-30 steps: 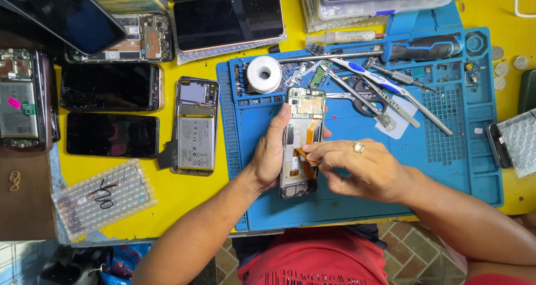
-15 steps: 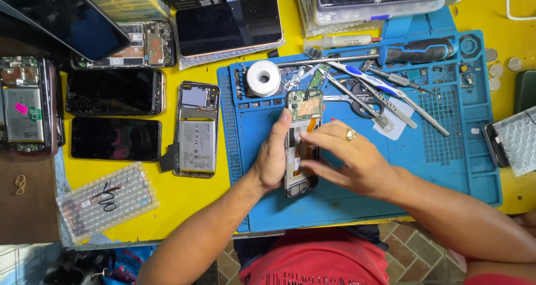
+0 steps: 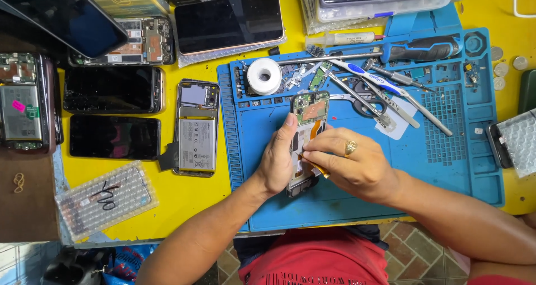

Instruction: The person disassembles a smartphone on a blue work mat, using a screwdriver to remove screws and a metal spudger to pry open the casing. They disconnect the battery and remove the motherboard, then proceed to reassemble the device by reconnecting the battery and placing the motherboard back into the frame.

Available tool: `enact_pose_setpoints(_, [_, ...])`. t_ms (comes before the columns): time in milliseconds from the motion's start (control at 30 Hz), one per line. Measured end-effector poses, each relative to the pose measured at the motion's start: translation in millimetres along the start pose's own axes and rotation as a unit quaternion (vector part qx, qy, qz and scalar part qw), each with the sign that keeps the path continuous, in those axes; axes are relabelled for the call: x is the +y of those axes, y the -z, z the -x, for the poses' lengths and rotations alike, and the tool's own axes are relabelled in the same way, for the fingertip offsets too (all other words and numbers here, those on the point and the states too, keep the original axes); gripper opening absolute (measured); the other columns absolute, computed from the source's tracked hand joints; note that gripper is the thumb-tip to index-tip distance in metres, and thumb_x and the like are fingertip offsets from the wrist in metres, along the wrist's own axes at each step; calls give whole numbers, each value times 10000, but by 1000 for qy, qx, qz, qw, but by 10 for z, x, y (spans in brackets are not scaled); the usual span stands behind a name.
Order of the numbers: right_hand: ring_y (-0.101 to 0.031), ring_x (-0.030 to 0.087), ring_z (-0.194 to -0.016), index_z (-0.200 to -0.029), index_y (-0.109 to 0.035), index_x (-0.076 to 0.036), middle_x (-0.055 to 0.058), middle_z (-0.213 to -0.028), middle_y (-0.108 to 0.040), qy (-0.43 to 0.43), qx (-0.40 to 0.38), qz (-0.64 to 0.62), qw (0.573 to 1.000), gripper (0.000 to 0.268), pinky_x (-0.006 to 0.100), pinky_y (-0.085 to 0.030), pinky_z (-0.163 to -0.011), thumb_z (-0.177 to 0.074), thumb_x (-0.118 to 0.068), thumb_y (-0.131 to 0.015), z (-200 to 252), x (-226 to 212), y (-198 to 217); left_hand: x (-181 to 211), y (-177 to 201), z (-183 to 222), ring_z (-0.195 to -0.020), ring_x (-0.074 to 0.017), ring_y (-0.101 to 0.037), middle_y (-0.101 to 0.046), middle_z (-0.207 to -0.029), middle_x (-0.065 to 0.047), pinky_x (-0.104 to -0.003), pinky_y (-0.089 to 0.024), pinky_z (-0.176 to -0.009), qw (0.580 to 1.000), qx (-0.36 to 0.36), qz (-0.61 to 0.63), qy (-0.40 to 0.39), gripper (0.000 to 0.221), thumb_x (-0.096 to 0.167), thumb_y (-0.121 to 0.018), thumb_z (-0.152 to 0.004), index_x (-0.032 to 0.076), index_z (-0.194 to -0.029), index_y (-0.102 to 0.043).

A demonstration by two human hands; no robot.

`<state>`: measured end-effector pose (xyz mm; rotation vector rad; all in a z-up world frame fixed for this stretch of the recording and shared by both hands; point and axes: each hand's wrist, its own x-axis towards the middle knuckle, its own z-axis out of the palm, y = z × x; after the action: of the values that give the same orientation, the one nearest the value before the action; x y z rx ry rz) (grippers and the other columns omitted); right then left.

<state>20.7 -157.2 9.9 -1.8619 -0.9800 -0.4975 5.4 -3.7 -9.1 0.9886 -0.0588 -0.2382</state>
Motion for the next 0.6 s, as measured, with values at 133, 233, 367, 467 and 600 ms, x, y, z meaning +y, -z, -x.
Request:
enact_pose_setpoints(133, [-761,304,-808,-883,-771,-23,129,-971,-780,26,9,0,1000,97,398,-615,-703,-914,39,-703,-21,0,1,-13,-3,10,-972,-206,-675,-688,-1187,-164,-236,-552,-844,992,12,120,45,570,401,-369,-1134,-57,-1278,-676])
enact_pose_setpoints(233, [-756,316,-776,-857,-759,-11,138,-936,-777,36,15,-3,999,113,402,-612,-694,-922,49,-689,-77,-28,-6,10,18,38,-950,-205,-680,-711,-1151,-187,-268,-569,-836,995,22,92,44,592,412,-398,-1127,-94,-1261,-674])
enact_pose_setpoints(367, [-765,308,-776,-854,-758,-16,130,-934,-784,45,12,-3,999,117,388,-613,-702,-926,41,-685,-90,-29,-11,131,-59,36,-1005,-230,-680,-715,-1120,-196,-362,-581,-948,1000,24,5,4,526,353,-402,-1133,-77,-1251,-681])
enact_pose_setpoints(467, [-767,298,-767,-848,-757,-12,127,-921,-788,44,12,-2,999,133,382,-616,-715,-941,33,-673,-107,-35,-4,219,-116,49,-985,-188,-664,-722,-1076,-126,-338,-574,-966,1000,27,9,4,481,344,-420,-1130,-31,-1212,-710])
enact_pose_setpoints(600, [-772,294,-767,-849,-762,-16,118,-921,-794,42,9,-15,999,120,380,-617,-703,-932,24,-685,-107,-41,16,261,-128,36,-1002,-198,-666,-730,-1086,-123,-370,-560,-1007,999,38,8,28,499,372,-414,-1126,-22,-1216,-707])
